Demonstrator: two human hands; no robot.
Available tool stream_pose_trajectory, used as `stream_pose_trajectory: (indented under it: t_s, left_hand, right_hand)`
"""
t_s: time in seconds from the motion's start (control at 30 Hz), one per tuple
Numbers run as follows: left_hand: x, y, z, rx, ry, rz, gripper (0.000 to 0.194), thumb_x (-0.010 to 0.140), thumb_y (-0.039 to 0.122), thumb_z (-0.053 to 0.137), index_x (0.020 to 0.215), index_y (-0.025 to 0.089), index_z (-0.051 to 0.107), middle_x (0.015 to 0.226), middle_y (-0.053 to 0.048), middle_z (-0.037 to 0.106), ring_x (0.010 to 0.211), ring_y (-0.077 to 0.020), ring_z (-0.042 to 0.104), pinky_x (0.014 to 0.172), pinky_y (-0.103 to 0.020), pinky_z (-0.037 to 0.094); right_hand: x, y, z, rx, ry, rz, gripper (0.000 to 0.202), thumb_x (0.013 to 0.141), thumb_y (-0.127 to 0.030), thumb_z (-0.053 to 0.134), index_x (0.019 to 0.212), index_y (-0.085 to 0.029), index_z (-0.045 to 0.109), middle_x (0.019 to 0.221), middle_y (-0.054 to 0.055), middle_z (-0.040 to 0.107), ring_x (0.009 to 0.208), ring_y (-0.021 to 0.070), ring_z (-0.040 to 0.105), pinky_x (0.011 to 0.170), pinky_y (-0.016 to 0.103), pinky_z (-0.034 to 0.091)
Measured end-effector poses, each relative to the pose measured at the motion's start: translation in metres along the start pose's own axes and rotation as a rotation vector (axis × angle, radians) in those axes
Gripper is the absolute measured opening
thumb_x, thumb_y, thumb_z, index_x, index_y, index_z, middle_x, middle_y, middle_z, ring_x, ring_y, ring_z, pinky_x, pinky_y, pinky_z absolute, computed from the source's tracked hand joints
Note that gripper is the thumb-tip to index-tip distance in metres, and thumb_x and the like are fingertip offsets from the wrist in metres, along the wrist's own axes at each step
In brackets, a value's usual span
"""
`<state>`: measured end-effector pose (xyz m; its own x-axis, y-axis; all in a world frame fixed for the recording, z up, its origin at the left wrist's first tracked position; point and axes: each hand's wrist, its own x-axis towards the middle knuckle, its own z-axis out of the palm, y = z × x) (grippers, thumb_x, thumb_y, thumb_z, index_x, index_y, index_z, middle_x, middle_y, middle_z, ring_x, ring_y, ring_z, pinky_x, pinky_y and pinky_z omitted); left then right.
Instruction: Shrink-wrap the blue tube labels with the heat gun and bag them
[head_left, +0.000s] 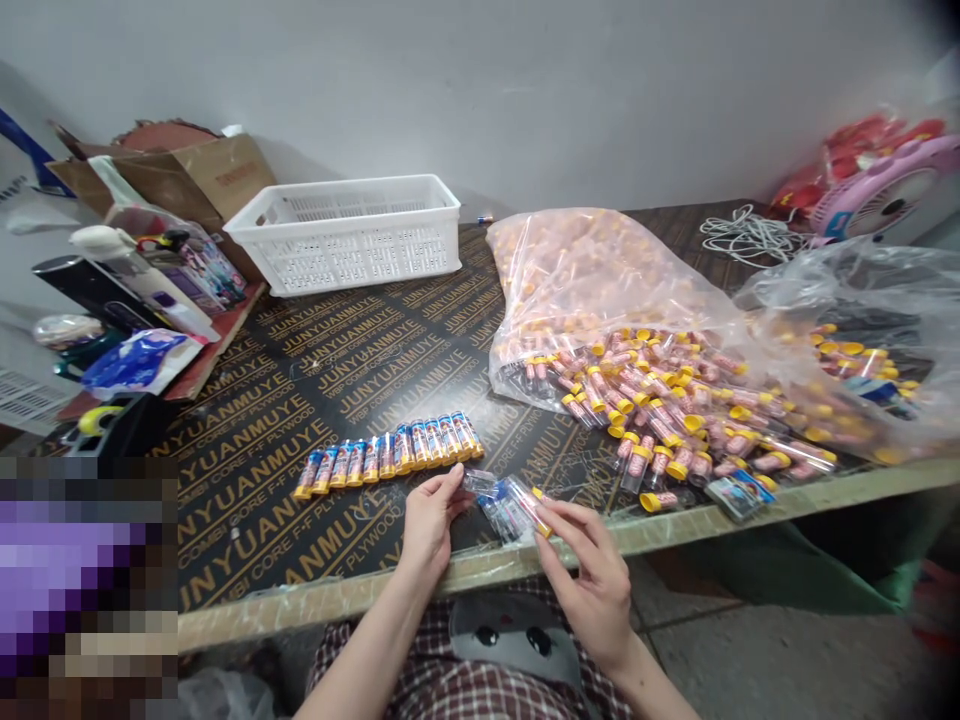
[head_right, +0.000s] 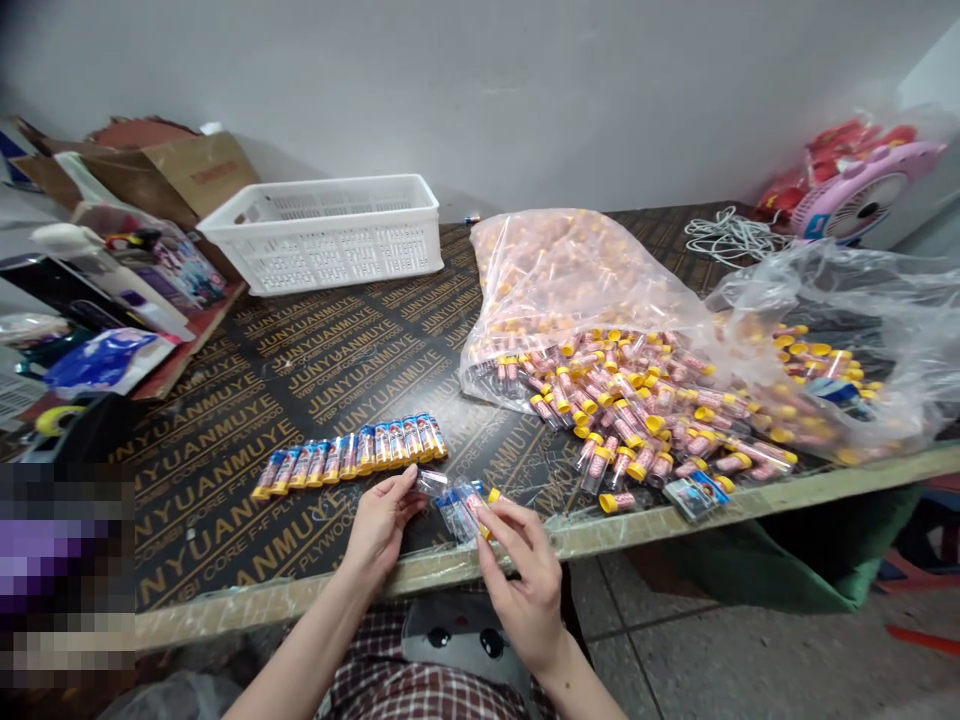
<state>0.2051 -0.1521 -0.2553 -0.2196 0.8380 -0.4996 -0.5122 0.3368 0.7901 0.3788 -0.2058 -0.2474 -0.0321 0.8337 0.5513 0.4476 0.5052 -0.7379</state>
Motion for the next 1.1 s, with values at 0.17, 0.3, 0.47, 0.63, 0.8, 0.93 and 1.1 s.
stream_pose_trajectory:
  t_s: [0.17,0.3,0.47,0.63,0.8,0.93,1.1]
  left_hand:
    - [0.0,-0.002,-0.002,-0.004,0.007,0.004,0.037,0.05,0.041,0.08,0.062,0.01,0.063,0.055,-0.002,0.064,0.053,-0.0109,0.059,0.052,-0.02,0.045]
    - [-0.006,-0.005,-0.001,0.057,-0.061,0.061,0.039,0.062,0.048,0.071,0.063,0.01,0.062,0.058,-0.001,0.062,0.053,-0.0097,0.056,0.054,-0.021,0.047]
    - [-0.02,-0.001,0.006,0.075,-0.27,0.002,0.039,0.062,0.042,0.073,0.088,0.014,0.063,0.071,-0.001,0.064,0.062,-0.0108,0.058,0.061,-0.024,0.049]
    - [-0.028,0.004,0.007,0.097,-0.362,-0.11,0.045,0.059,0.037,0.077,0.093,0.012,0.063,0.072,-0.003,0.066,0.06,-0.0105,0.059,0.058,-0.022,0.047]
    - [-0.035,-0.003,0.005,0.191,-0.479,-0.177,0.034,0.061,0.036,0.076,0.077,0.009,0.066,0.069,-0.005,0.064,0.059,-0.0092,0.056,0.058,-0.021,0.045]
    - [-0.038,-0.007,0.005,0.186,-0.472,-0.206,0.034,0.058,0.036,0.078,0.074,0.01,0.065,0.068,-0.003,0.063,0.058,-0.0086,0.055,0.057,-0.02,0.045]
    - [-0.039,-0.009,0.005,0.191,-0.465,-0.217,0.034,0.058,0.035,0.078,0.077,0.01,0.065,0.067,-0.003,0.062,0.056,-0.0083,0.055,0.056,-0.02,0.045]
  right_hand:
    - [-0.001,-0.002,0.004,0.008,-0.026,-0.014,0.048,0.081,-0.005,0.053,0.12,-0.032,0.055,0.106,0.006,0.056,0.1,0.021,0.055,0.089,0.041,0.047]
    - [-0.004,0.0,0.007,0.083,-0.132,0.034,0.042,0.083,-0.009,0.051,0.118,-0.03,0.057,0.106,0.006,0.057,0.1,0.0204,0.056,0.092,0.041,0.045]
    - [-0.007,0.007,0.014,0.133,-0.21,0.052,0.042,0.085,-0.007,0.043,0.118,-0.03,0.056,0.105,0.006,0.057,0.099,0.0177,0.056,0.087,0.035,0.049]
    - [-0.005,0.013,0.014,0.057,-0.208,0.044,0.062,0.075,-0.008,0.051,0.133,-0.028,0.039,0.119,0.009,0.048,0.111,0.0226,0.049,0.094,0.042,0.045]
    - [0.002,0.01,0.009,0.162,-0.324,0.065,0.081,0.064,-0.009,0.051,0.139,-0.025,0.025,0.145,0.009,0.022,0.131,0.0294,0.029,0.099,0.047,0.039]
    - [-0.001,0.012,0.011,0.293,-0.379,0.066,0.083,0.059,-0.006,0.048,0.137,-0.023,0.027,0.139,0.009,0.035,0.127,0.0281,0.036,0.102,0.047,0.037]
    - [-0.006,0.015,0.016,0.383,-0.346,0.09,0.082,0.058,-0.005,0.048,0.136,-0.023,0.029,0.132,0.01,0.041,0.121,0.0268,0.044,0.1,0.044,0.041]
